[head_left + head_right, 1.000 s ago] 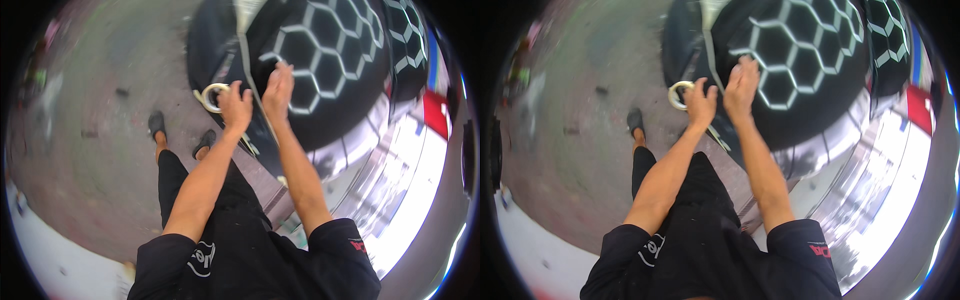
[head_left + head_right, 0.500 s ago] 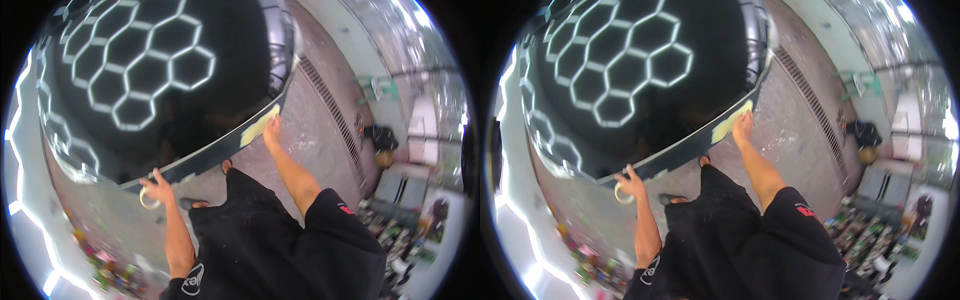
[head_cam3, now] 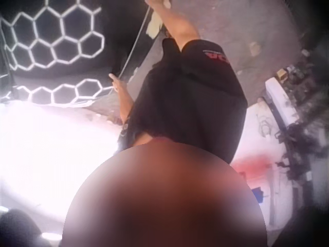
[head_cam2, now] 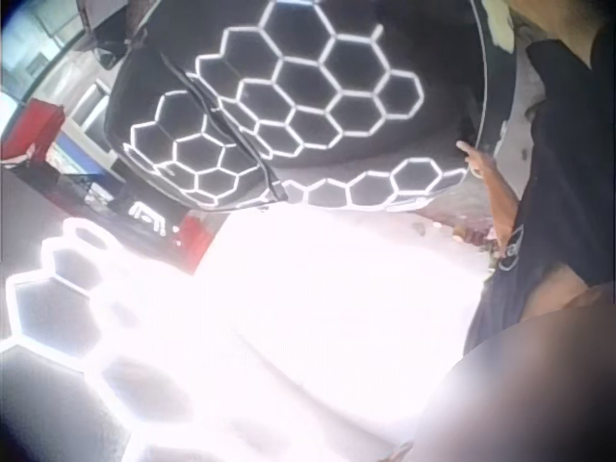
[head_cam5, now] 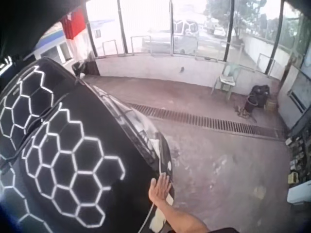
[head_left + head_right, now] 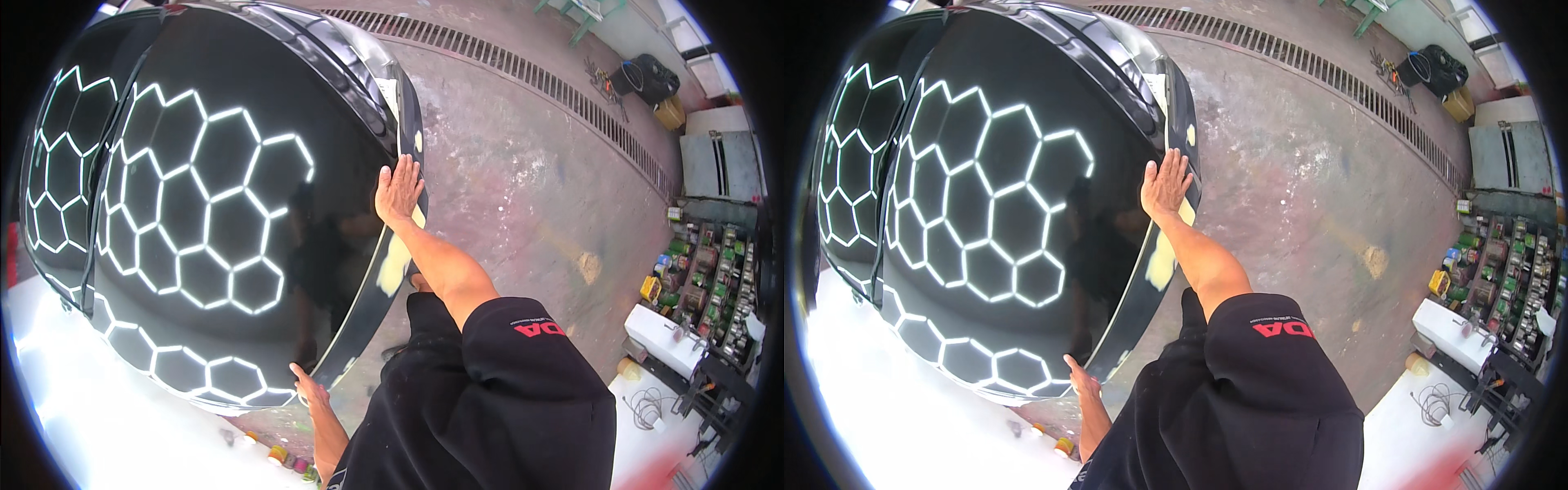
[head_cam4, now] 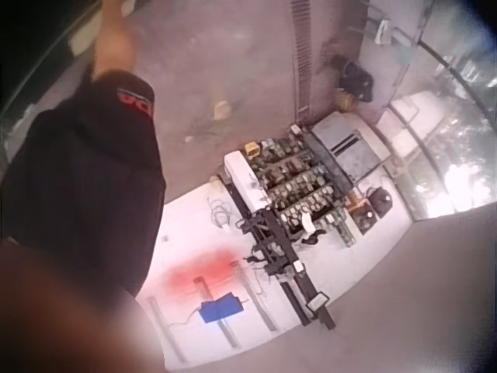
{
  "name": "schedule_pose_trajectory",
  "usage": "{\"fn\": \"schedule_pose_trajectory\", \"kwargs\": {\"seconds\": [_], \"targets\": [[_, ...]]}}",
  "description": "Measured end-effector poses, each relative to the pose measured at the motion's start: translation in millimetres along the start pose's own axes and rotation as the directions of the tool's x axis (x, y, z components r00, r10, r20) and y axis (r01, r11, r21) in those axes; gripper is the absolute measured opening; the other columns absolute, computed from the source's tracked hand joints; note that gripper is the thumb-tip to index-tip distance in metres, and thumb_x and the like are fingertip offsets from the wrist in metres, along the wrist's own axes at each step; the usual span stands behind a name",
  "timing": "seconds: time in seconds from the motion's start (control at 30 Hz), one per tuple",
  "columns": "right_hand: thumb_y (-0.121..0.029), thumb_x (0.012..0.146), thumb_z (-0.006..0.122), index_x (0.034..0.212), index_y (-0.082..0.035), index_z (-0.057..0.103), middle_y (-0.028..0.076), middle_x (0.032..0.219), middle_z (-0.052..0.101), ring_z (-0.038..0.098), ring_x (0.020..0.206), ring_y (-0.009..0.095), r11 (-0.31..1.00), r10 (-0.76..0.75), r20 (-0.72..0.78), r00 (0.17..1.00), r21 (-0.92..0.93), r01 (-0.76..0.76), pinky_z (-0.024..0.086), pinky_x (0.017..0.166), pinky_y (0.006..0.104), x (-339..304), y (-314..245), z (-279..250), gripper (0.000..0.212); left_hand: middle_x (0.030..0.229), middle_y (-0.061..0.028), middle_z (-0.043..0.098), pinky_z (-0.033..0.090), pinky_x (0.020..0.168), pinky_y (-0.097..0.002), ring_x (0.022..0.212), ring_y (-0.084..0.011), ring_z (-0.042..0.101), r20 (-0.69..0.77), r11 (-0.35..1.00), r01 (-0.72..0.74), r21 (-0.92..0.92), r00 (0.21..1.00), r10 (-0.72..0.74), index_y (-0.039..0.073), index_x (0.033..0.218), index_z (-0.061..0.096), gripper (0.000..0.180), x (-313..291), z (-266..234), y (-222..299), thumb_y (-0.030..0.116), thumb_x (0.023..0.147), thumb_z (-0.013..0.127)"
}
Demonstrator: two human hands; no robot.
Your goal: The person retrieves a newspaper and masking tape, then tapes the newspaper to the underside of the open car hood. They continue applying masking tape along the hood edges and front bumper area, smoothing the tape as they go.
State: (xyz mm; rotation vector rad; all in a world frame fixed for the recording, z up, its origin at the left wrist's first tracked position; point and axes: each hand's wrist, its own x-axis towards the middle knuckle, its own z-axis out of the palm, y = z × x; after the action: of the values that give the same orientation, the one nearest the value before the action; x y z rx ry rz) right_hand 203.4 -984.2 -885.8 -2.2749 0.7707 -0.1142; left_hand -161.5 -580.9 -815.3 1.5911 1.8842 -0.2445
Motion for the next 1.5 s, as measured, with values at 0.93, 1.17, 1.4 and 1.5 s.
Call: {"fn": "schedule_pose_trajectory", "kwargs": {"seconds": [0.93, 1.17, 1.4, 1.5], "targets": [[-0.027, 0.108, 0.055, 0.152, 0.003, 0.056, 0.023, 0.165, 0.048, 0.036, 0.158, 0.043, -0.409, -0.636, 0.534, -0.557, 0.378, 0.83, 0.025, 0.13, 0.0569, -397, -91, 8, 0.053, 0.114, -0.0139, 0.077, 0.055, 0.095, -0.0377, 0.104, -0.0228, 0.071, -0.059, 0.401, 0.172, -0.9, 0.862, -0.503, 0.002, 0.128, 0.076, 0.03, -4, 54, -386, 0.02, 0.111, 0.059], [-0.043, 0.109, 0.055, 0.158, 0.005, 0.05, 0.019, 0.172, 0.041, 0.028, 0.165, 0.036, -0.778, -0.146, 0.487, -0.861, 0.482, 0.404, 0.02, 0.133, 0.0588, -604, -116, 124, 0.069, 0.109, -0.0119, 0.075, 0.057, 0.089, -0.039, 0.097, -0.0215, 0.07, 0.05, 0.421, 0.338, -0.842, 0.826, -0.562, 0.003, 0.131, 0.076, 0.034, -3, 98, -549, 0.024, 0.11, 0.06], [-0.053, 0.113, 0.044, 0.167, 0.0, 0.04, 0.016, 0.177, 0.033, 0.023, 0.167, 0.034, -0.868, -0.032, 0.609, -0.793, 0.376, 0.324, 0.017, 0.134, 0.0602, -662, -121, 223, 0.075, 0.096, -0.0011, 0.064, 0.053, 0.075, -0.0301, 0.086, -0.0118, 0.061, 0.275, 0.251, 0.534, -0.807, 0.717, -0.64, 0.004, 0.134, 0.074, 0.034, -33, 84, -644, 0.024, 0.11, 0.06], [-0.051, 0.114, 0.042, 0.166, 0.0, 0.041, 0.016, 0.177, 0.033, 0.024, 0.166, 0.033, -0.884, -0.075, 0.607, -0.791, 0.326, 0.334, 0.018, 0.133, 0.0614, -681, -134, 254, 0.073, 0.099, -0.0006, 0.065, 0.053, 0.076, -0.0297, 0.087, -0.0115, 0.061, 0.313, 0.221, 0.562, -0.797, 0.697, -0.645, 0.002, 0.136, 0.072, 0.037, -32, 86, -664, 0.025, 0.111, 0.059]]}}
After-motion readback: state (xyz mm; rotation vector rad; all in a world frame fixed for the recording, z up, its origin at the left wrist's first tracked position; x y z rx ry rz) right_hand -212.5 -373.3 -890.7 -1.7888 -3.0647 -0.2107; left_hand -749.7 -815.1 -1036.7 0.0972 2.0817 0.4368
